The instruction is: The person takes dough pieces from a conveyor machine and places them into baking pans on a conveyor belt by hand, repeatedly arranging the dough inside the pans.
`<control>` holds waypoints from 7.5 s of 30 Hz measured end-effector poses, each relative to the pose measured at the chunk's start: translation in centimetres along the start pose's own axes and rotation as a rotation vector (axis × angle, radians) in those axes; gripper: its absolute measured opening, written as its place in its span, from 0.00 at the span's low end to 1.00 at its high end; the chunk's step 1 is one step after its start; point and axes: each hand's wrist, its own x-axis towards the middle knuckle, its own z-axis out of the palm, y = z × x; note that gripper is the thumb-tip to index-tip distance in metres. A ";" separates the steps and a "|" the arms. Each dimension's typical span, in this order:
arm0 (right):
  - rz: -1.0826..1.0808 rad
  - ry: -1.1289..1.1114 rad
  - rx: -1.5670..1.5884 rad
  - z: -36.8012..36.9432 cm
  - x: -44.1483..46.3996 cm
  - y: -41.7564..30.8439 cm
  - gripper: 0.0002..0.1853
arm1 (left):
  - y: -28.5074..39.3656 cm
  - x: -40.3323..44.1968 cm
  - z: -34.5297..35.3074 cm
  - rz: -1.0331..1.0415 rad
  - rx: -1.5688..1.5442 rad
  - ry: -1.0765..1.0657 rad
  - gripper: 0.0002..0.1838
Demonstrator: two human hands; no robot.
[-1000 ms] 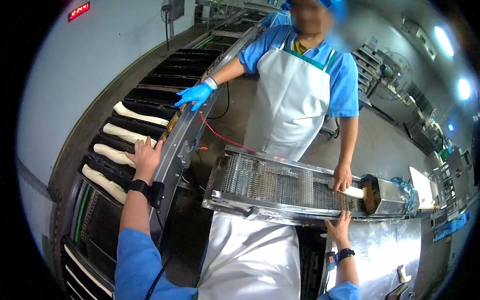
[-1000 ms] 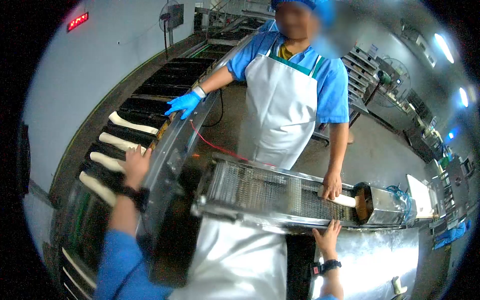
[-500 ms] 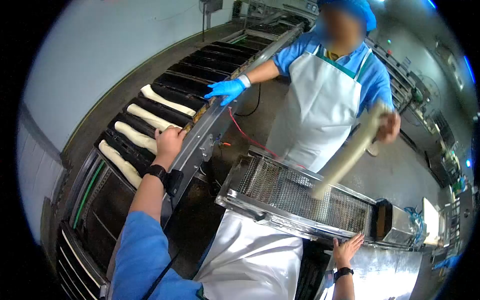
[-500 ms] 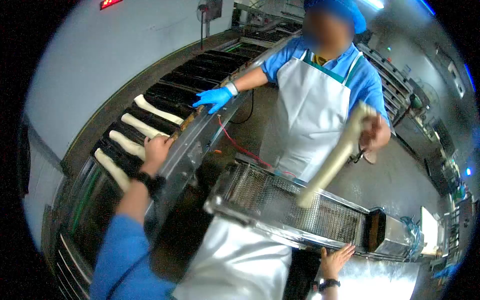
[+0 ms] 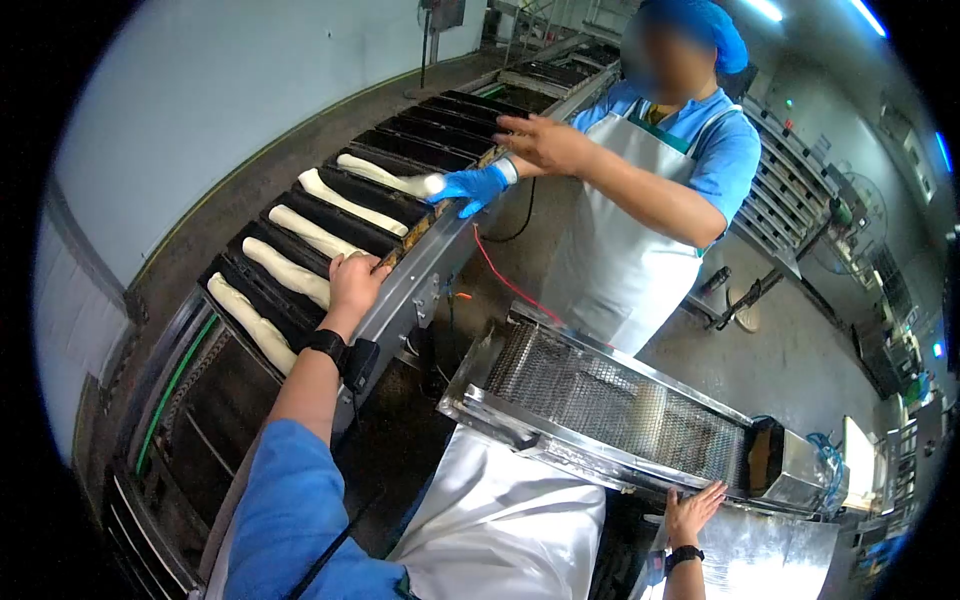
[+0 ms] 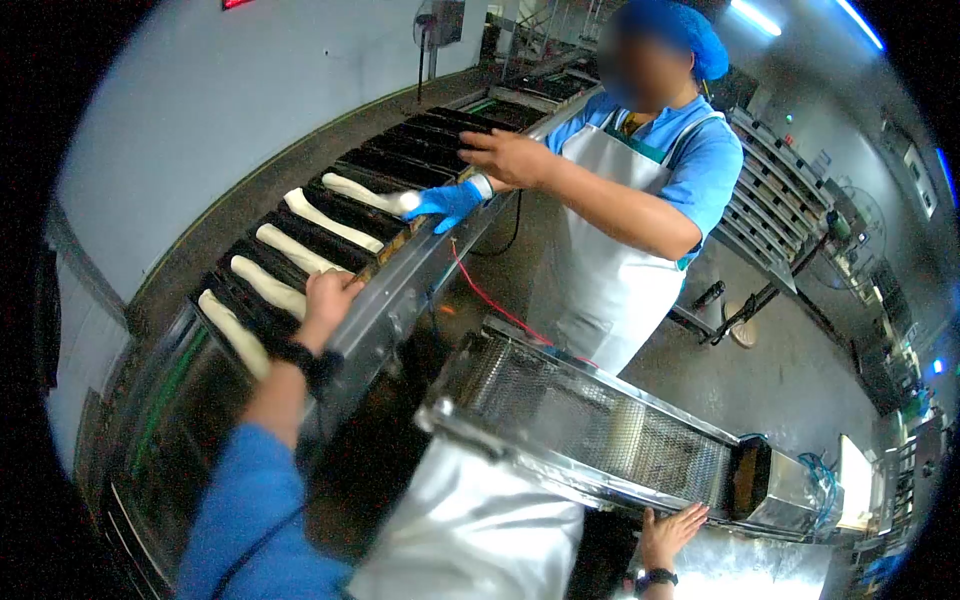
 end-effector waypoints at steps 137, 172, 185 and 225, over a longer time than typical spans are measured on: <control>0.072 -0.013 -0.062 -2.1 -0.3 0.9 0.36 | -5.1 -1.4 -7.3 0.026 0.514 -0.081 0.40; -0.041 0.319 0.318 -2.3 -1.4 0.9 0.37 | -4.1 2.8 -3.4 0.061 0.453 0.083 0.41; -0.130 0.293 0.299 -1.2 -0.8 2.7 0.39 | -1.3 2.6 -3.9 -0.052 0.371 -0.073 0.35; 0.071 0.353 0.170 1.7 7.3 4.9 0.37 | 0.7 2.3 -3.5 -0.191 0.546 0.060 0.41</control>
